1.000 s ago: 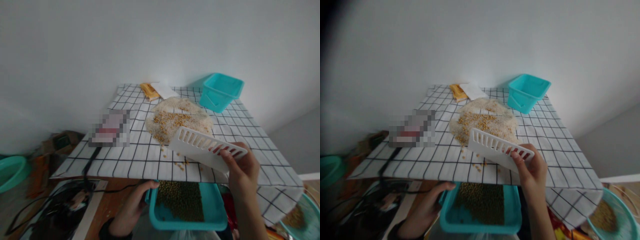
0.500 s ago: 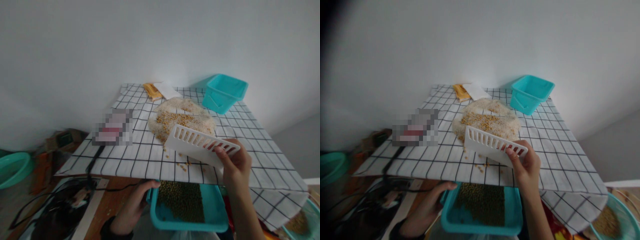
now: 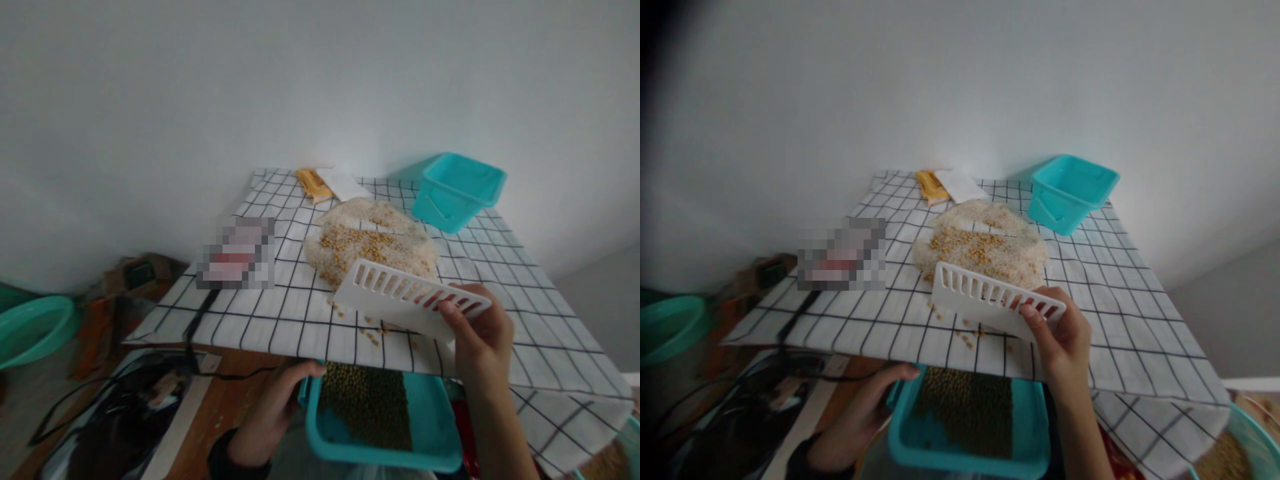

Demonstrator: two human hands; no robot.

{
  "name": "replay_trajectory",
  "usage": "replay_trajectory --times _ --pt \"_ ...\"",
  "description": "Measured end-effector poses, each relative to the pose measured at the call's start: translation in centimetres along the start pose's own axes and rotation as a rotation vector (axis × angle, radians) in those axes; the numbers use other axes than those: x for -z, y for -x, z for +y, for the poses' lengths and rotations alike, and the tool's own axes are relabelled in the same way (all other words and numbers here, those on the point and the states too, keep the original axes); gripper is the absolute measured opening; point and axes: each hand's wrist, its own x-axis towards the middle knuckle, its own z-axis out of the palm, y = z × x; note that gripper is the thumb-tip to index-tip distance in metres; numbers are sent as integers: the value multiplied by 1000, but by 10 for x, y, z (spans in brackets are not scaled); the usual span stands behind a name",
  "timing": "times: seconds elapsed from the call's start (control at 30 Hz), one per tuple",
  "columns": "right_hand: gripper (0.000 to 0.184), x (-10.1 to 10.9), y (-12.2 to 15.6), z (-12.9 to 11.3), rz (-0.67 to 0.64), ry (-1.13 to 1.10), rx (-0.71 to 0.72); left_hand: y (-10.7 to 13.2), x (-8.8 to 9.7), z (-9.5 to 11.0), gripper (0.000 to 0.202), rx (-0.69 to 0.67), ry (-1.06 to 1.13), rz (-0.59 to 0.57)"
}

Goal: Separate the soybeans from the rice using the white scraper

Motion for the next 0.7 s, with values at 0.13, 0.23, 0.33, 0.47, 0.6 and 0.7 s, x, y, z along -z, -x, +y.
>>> replay_trajectory --times 0.13,0.23,0.33,0.47,0.6,0.7 --pt "9 -1 0 -1 -16 7 -7 0 -6 9 21 5 -9 31" --pt "8 -2 0 -2 -28 3 8 -4 -16 17 7 114 89 112" --pt "10 -4 0 -1 -19 5 5 -7 -24 23 11 202 147 124" --pt "13 -5 -1 -2 -23 18 4 -7 -20 15 12 75 23 88" --pt "10 -5 0 -2 -62 -1 -14 -1 -4 2 20 -27 -61 24" --pt "9 -4 0 -3 -76 1 -17 2 4 -2 29 -98 -94 -27"
